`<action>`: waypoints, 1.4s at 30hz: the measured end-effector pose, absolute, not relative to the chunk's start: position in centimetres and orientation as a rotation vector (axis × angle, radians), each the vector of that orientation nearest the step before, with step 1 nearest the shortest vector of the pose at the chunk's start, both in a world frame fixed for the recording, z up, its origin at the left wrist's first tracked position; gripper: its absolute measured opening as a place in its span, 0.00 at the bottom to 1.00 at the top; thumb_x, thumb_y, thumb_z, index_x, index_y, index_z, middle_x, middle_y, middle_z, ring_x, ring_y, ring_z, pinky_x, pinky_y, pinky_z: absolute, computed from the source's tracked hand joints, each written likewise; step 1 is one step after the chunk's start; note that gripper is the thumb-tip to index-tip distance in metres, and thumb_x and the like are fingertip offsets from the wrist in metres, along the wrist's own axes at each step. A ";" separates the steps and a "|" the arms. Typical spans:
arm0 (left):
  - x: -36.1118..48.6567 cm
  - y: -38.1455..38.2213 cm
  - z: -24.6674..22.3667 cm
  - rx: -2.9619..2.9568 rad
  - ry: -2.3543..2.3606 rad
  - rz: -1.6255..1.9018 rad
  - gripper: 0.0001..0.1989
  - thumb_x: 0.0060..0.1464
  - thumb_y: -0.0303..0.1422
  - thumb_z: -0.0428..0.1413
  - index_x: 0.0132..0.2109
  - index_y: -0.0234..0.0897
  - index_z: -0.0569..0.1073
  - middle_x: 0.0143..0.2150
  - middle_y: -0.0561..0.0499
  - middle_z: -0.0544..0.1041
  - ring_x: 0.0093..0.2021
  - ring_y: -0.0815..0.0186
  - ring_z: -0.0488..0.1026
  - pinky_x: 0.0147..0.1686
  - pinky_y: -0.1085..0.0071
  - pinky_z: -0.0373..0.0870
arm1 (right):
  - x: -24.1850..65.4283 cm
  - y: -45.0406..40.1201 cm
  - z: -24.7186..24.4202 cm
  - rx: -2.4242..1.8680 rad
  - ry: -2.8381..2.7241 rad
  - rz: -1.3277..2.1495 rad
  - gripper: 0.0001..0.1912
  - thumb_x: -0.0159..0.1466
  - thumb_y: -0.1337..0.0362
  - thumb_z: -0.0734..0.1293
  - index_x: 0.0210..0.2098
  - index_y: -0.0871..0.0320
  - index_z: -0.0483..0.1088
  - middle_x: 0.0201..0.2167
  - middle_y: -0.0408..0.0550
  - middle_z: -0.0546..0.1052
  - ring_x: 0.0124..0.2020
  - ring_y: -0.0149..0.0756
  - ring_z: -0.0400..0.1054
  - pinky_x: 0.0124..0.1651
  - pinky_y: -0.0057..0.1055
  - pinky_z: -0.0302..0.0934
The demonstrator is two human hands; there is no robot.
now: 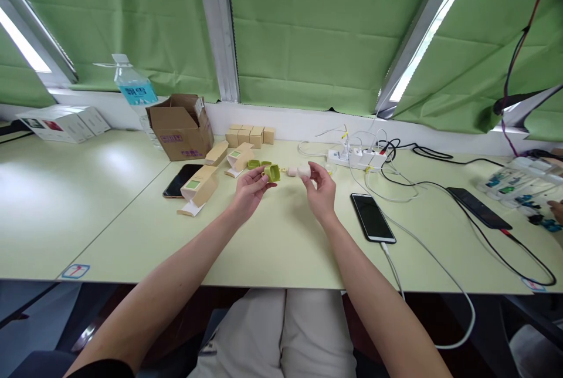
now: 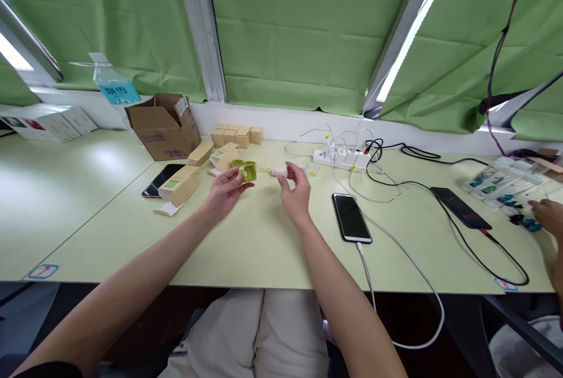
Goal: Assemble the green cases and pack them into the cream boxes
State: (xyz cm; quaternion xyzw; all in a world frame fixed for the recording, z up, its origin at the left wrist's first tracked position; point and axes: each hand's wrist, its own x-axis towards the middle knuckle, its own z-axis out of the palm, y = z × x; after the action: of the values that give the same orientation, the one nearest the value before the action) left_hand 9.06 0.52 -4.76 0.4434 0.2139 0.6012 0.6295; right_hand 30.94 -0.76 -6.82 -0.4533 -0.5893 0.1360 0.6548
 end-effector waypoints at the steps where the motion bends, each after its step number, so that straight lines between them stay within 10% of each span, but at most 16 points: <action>1: 9.1 0.5 -4.8 1.028 0.505 1.385 0.23 0.48 0.39 0.79 0.48 0.35 0.85 0.47 0.43 0.85 0.47 0.60 0.82 0.50 0.62 0.82 | 30.9 -1.0 -6.4 -0.969 -1.299 0.438 0.25 0.69 0.50 0.75 0.60 0.56 0.76 0.53 0.57 0.83 0.51 0.44 0.80 0.56 0.44 0.77; 19: 10.4 -0.4 -4.9 1.631 0.659 1.411 0.29 0.62 0.54 0.67 0.59 0.37 0.82 0.50 0.42 0.84 0.42 0.62 0.79 0.45 0.64 0.81 | 29.5 -3.1 -3.8 -0.869 -1.163 1.135 0.28 0.48 0.45 0.87 0.41 0.57 0.87 0.30 0.46 0.85 0.30 0.35 0.76 0.41 0.38 0.75; 42: 10.9 -1.0 -6.0 1.798 0.686 1.444 0.22 0.70 0.47 0.61 0.64 0.42 0.79 0.64 0.39 0.79 0.56 0.57 0.79 0.54 0.60 0.78 | 28.7 -3.4 -4.1 -0.859 -1.095 1.096 0.29 0.47 0.45 0.88 0.42 0.56 0.88 0.38 0.49 0.88 0.35 0.40 0.80 0.49 0.45 0.79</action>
State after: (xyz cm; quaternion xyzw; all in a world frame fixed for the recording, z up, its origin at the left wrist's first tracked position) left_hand 10.89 -1.00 -5.96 0.6972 0.2659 0.5602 0.3596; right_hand 28.72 -3.41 -4.06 -0.3753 -0.4785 0.4792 0.6329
